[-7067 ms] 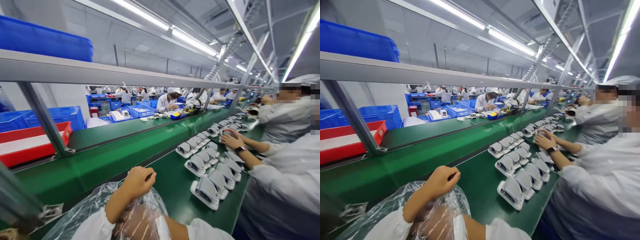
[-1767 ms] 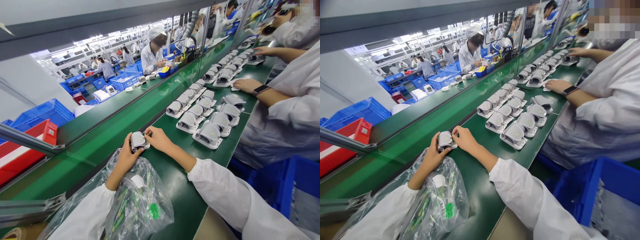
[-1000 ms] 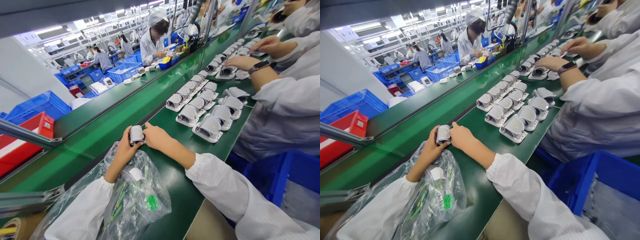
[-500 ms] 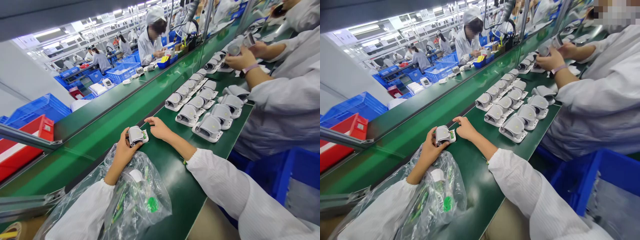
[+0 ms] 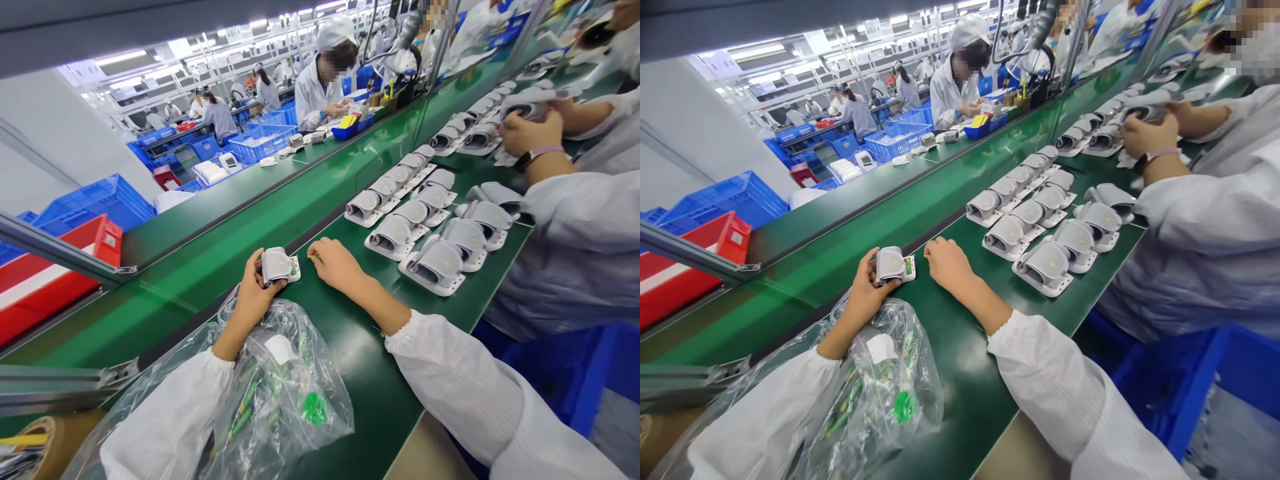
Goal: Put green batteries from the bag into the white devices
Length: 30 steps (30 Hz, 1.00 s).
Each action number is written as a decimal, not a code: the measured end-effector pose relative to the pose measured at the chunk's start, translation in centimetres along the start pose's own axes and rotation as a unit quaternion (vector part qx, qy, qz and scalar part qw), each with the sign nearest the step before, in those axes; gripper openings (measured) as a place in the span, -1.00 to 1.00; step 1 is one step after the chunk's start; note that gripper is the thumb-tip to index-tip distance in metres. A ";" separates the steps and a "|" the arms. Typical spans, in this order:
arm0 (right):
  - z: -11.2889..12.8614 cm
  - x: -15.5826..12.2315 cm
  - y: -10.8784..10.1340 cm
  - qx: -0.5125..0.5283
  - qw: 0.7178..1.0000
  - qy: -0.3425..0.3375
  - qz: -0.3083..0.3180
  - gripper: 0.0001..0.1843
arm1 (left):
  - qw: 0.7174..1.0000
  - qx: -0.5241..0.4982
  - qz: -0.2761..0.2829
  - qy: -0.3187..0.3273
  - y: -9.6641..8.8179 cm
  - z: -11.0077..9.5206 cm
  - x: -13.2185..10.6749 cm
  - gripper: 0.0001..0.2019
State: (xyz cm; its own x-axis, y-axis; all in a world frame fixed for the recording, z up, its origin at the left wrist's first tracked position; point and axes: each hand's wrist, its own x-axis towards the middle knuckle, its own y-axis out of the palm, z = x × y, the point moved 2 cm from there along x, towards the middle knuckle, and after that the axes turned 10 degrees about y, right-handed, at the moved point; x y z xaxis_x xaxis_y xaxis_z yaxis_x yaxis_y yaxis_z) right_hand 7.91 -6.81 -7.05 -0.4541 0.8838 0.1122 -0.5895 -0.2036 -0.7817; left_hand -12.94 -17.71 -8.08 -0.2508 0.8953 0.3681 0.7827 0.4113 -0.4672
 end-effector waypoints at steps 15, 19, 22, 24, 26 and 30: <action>1.6 -0.4 1.6 0.166 0.979 -0.114 0.028 -0.95 | 0.999 -0.051 0.018 -0.005 0.0 0.2 0.1 -0.01; 1.6 -0.5 1.3 0.122 0.970 -0.199 0.069 -0.92 | 0.999 -0.043 0.022 0.006 0.0 0.5 0.1 -0.03; 1.6 -0.6 1.2 0.138 0.963 -0.219 0.077 -0.92 | 0.999 -0.035 0.024 0.012 -0.1 0.6 0.2 -0.03; 1.5 -0.6 1.3 0.166 0.963 -0.199 0.073 -0.91 | 0.999 -0.036 0.030 0.012 -0.2 0.6 0.3 -0.04; 1.4 -0.5 1.6 0.218 0.961 -0.155 0.071 -0.88 | 0.998 -0.046 0.042 0.015 -0.3 0.6 0.3 -0.04; 1.2 0.0 2.4 0.322 0.936 -0.072 0.124 -0.79 | 0.996 -0.057 0.059 0.030 -0.5 0.3 0.4 -0.02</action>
State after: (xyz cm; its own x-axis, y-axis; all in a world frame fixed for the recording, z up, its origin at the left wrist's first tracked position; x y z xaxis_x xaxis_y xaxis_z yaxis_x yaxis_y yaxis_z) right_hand 5.71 -7.78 -8.23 -0.6890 0.7187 0.0936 -0.7126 -0.6481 -0.2687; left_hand -13.66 -17.49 -7.92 -0.1212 0.9234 0.3642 0.8653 0.2781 -0.4171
